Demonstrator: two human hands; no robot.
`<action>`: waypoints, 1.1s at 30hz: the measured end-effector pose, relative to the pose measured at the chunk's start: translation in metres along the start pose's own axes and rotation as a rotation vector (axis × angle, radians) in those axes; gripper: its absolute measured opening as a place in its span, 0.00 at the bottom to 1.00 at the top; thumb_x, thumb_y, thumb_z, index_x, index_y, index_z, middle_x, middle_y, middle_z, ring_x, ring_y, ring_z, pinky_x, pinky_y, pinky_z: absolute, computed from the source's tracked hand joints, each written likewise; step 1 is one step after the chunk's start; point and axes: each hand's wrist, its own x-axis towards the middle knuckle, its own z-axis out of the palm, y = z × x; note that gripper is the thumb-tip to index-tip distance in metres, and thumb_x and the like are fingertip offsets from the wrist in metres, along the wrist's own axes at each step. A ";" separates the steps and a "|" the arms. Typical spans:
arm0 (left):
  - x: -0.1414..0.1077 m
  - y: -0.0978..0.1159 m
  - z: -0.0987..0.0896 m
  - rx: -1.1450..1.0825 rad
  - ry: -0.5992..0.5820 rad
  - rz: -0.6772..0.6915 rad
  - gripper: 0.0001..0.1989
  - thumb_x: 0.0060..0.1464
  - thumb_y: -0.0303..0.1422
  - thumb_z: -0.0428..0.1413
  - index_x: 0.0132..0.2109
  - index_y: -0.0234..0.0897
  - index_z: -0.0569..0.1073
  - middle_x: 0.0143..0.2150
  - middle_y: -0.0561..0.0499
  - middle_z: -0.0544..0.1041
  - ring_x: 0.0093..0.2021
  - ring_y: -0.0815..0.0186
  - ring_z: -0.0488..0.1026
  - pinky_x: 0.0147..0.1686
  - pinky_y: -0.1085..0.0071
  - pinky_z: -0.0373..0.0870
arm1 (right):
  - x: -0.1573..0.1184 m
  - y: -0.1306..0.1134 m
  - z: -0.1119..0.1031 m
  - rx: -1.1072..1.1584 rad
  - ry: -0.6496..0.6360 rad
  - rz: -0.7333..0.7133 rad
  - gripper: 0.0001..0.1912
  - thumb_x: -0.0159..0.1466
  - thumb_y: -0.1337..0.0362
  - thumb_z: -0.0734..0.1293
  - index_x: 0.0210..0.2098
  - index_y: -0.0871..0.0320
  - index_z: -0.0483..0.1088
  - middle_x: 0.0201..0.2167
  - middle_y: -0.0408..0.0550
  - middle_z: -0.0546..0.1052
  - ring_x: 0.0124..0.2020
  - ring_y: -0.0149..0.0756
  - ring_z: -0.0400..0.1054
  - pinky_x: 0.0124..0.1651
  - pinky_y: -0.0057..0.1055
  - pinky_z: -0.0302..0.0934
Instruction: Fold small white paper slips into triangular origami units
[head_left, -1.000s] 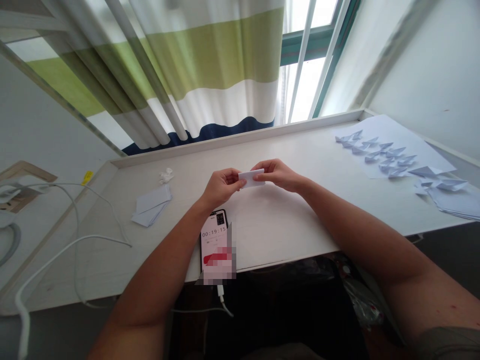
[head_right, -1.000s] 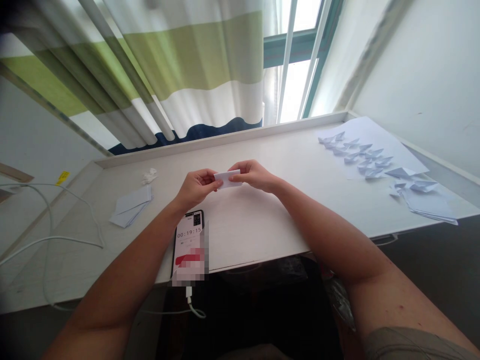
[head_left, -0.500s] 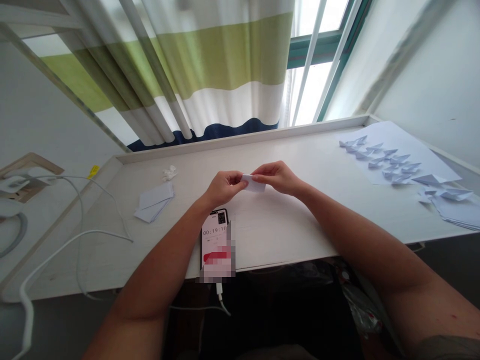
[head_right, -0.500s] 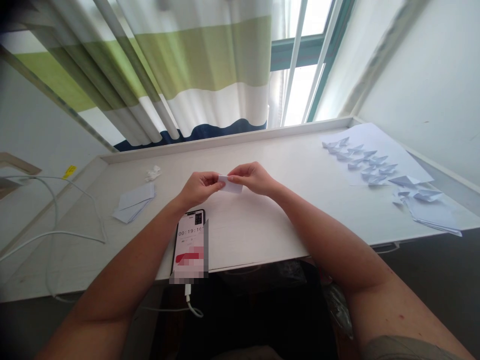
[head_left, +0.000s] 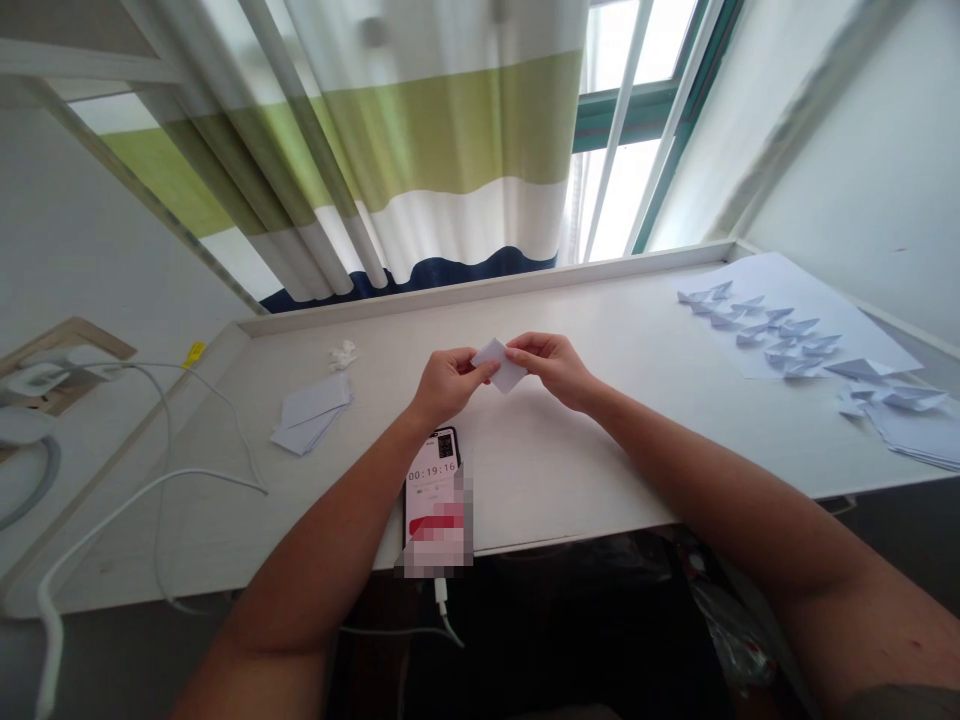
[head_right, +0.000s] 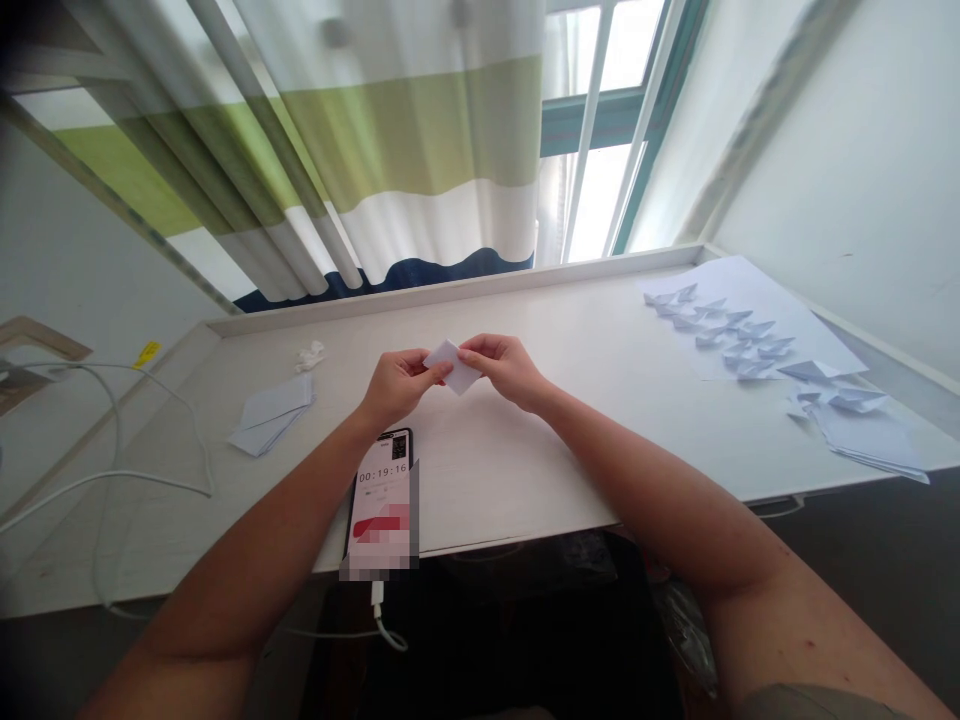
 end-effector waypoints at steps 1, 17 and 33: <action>0.000 0.000 -0.001 0.017 -0.028 0.005 0.18 0.55 0.48 0.70 0.33 0.37 0.84 0.29 0.49 0.82 0.29 0.64 0.74 0.32 0.67 0.68 | 0.000 0.000 -0.001 -0.033 -0.006 -0.016 0.29 0.52 0.37 0.84 0.35 0.57 0.83 0.35 0.49 0.85 0.37 0.40 0.77 0.42 0.37 0.71; 0.002 0.003 -0.002 -0.137 -0.082 -0.060 0.22 0.52 0.51 0.74 0.38 0.35 0.84 0.33 0.47 0.83 0.33 0.63 0.77 0.36 0.67 0.74 | 0.002 -0.001 -0.003 0.046 0.002 0.019 0.28 0.49 0.40 0.86 0.32 0.58 0.83 0.31 0.49 0.83 0.33 0.37 0.74 0.38 0.36 0.70; -0.001 0.012 -0.003 -0.033 -0.161 -0.046 0.22 0.59 0.50 0.67 0.27 0.36 0.81 0.27 0.47 0.81 0.29 0.65 0.75 0.36 0.68 0.73 | 0.000 -0.007 -0.004 -0.008 0.007 -0.046 0.32 0.55 0.35 0.81 0.27 0.59 0.76 0.26 0.44 0.78 0.30 0.33 0.72 0.35 0.33 0.74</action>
